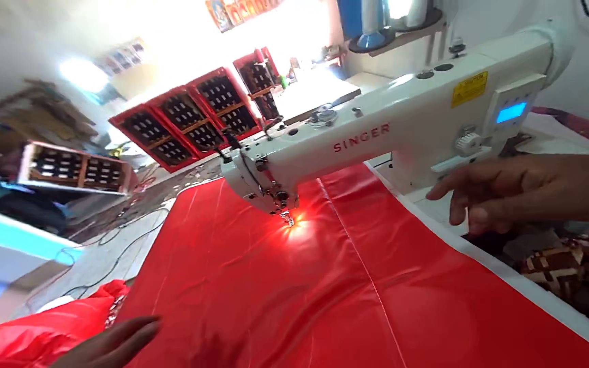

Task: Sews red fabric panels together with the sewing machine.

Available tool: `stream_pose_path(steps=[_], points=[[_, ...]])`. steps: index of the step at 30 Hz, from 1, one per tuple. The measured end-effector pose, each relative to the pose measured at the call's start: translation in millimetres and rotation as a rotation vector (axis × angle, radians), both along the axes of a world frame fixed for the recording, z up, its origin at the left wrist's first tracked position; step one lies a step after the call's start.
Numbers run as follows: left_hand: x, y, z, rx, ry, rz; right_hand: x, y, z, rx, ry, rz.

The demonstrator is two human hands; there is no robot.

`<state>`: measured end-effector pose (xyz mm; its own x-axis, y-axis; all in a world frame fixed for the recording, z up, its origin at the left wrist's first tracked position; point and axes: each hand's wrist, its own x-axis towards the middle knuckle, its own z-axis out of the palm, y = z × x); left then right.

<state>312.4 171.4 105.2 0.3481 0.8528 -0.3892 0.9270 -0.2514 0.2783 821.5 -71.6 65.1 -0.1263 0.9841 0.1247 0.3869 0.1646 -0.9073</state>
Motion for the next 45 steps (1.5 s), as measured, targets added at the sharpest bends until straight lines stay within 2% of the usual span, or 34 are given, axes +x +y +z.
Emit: stream_pose_path(steps=[2, 4, 6, 8, 10, 13, 15, 17, 20, 22, 25, 30, 33, 35, 39, 45], points=[[25.7, 24.0, -30.9, -0.075, 0.006, -0.168, -13.8, 30.5, 11.2, -0.096, -0.178, 0.107], [67.6, 26.4, -60.9, -0.114, 0.073, -0.266, -38.9, 65.6, 16.5, -0.234, -0.426, 0.148], [107.8, 22.7, -89.4, -0.080, 0.164, -0.378, -64.0, 100.9, 4.2, -0.324, -0.685, 0.141], [144.3, 11.7, -111.4, -0.011, 0.178, -0.440, -81.0, 131.3, -19.4, -0.320, -0.868, 0.092], [171.5, -4.8, -131.4, 0.075, 0.110, -0.490, -96.4, 152.5, -45.3, -0.287, -0.878, -0.015], [186.3, -34.9, -169.2, 0.210, 0.011, -0.568, -117.8, 161.5, -99.1, -0.225, -0.798, -0.147], [184.0, -46.9, -197.7, 0.443, -0.081, -0.582, -121.7, 155.4, -140.6, -0.179, -0.882, -0.165], [181.7, -46.4, -199.0, 0.449, -0.072, -0.599, -121.3, 152.0, -157.9, -0.121, -0.953, -0.179], [175.2, -36.7, -175.8, 0.193, -0.011, -0.591, -118.7, 152.2, -152.2, -0.184, -0.957, -0.120], [167.3, -21.1, -170.6, 0.208, -0.052, -0.524, -118.1, 153.4, -146.2, -0.225, -0.961, -0.088], [143.7, 20.8, -172.5, 0.352, -0.046, -0.352, -117.6, 153.4, -144.4, -0.240, -0.971, -0.072], [50.9, 92.2, -157.1, 0.302, 0.155, 0.000, -116.6, 153.4, -147.6, -0.202, -0.976, -0.090], [-12.5, 111.9, -159.0, 0.331, 0.171, 0.189, -115.9, 152.4, -151.9, -0.142, -0.986, -0.113], [-36.0, 121.4, -167.0, 0.356, 0.128, 0.255, -114.3, 153.2, -155.1, -0.099, -0.989, -0.136], [-34.9, 131.8, -176.3, 0.404, 0.058, 0.271, -103.4, 165.8, -155.9, -0.111, -0.993, -0.138], [-24.4, 163.1, -174.4, 0.374, 0.074, 0.272, -93.9, 191.5, -150.5, -0.181, -1.003, -0.123]])
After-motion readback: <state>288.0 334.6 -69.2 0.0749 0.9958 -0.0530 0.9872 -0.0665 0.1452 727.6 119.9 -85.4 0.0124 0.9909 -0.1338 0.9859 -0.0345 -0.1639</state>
